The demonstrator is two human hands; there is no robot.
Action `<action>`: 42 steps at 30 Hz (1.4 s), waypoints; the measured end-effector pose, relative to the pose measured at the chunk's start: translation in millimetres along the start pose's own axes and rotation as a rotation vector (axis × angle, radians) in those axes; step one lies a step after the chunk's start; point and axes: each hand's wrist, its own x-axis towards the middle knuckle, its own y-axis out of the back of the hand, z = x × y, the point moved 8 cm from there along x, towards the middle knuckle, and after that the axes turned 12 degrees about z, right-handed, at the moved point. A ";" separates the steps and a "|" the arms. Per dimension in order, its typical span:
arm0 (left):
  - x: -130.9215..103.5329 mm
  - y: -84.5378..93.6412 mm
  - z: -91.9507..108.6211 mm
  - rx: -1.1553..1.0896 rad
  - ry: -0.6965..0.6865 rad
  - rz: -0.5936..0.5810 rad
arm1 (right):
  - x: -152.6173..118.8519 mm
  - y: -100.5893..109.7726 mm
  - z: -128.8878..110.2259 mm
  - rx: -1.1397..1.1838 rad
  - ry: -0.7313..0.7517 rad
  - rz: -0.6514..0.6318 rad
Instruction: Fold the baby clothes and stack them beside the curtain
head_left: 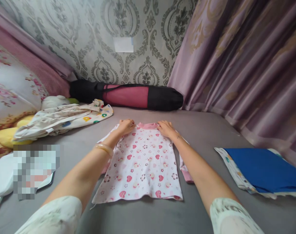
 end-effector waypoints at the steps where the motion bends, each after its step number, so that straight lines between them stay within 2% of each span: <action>1: 3.1 -3.7 5.4 -0.019 0.002 0.000 | 2.7 -3.3 -4.8 0.029 0.005 -0.009; 5: 12.9 -15.5 21.0 -0.036 0.025 0.017 | 9.6 -10.5 -12.2 0.060 -0.044 0.036; 9: 14.4 -15.7 24.3 0.028 0.022 0.103 | 10.3 -12.4 -11.7 0.064 -0.109 0.136; 12: 8.4 -18.7 23.8 0.064 0.021 0.097 | 9.8 -15.7 -12.9 0.098 -0.127 0.120; 14: 3.8 -18.5 24.5 0.085 0.022 0.088 | 8.5 -9.9 -8.3 0.150 -0.137 0.117; 16: 1.2 -12.3 28.1 0.120 0.011 0.118 | 3.2 8.5 8.4 0.215 -0.171 0.190; 18: 1.6 -2.3 37.7 0.145 -0.023 0.177 | -12.0 31.3 39.9 0.286 -0.254 0.280; 19: 2.7 2.0 45.3 0.135 -0.050 0.202 | -24.0 38.3 58.1 0.325 -0.305 0.274; 22: 7.1 1.9 79.4 0.008 -0.161 0.188 | -78.3 42.5 112.9 0.369 -0.539 0.138; 24: 8.8 -8.4 110.0 -0.118 -0.260 0.118 | -123.3 33.2 133.5 0.396 -0.698 -0.033; 26: 9.3 -20.8 140.9 -0.229 -0.343 0.063 | -163.5 24.2 135.5 0.418 -0.789 -0.186; 28: 9.6 -32.4 166.8 -0.305 -0.388 0.047 | -189.5 20.6 121.5 0.404 -0.754 -0.299; 29: 9.7 -37.9 177.3 -0.334 -0.396 0.048 | -196.3 22.5 112.3 0.385 -0.708 -0.312; 32: 8.1 -52.9 198.4 -0.400 -0.383 0.069 | -200.5 34.5 86.1 0.309 -0.556 -0.261; 36: 3.0 -64.3 202.9 -0.466 -0.316 0.162 | -195.3 37.4 74.5 0.334 -0.511 -0.260; 39: -1.6 -66.3 200.7 -0.522 -0.317 0.222 | -188.8 34.6 84.6 0.462 -0.536 -0.313; 42: -4.0 -65.5 199.2 -0.552 -0.331 0.255 | -176.2 47.3 114.7 0.517 -0.564 -0.274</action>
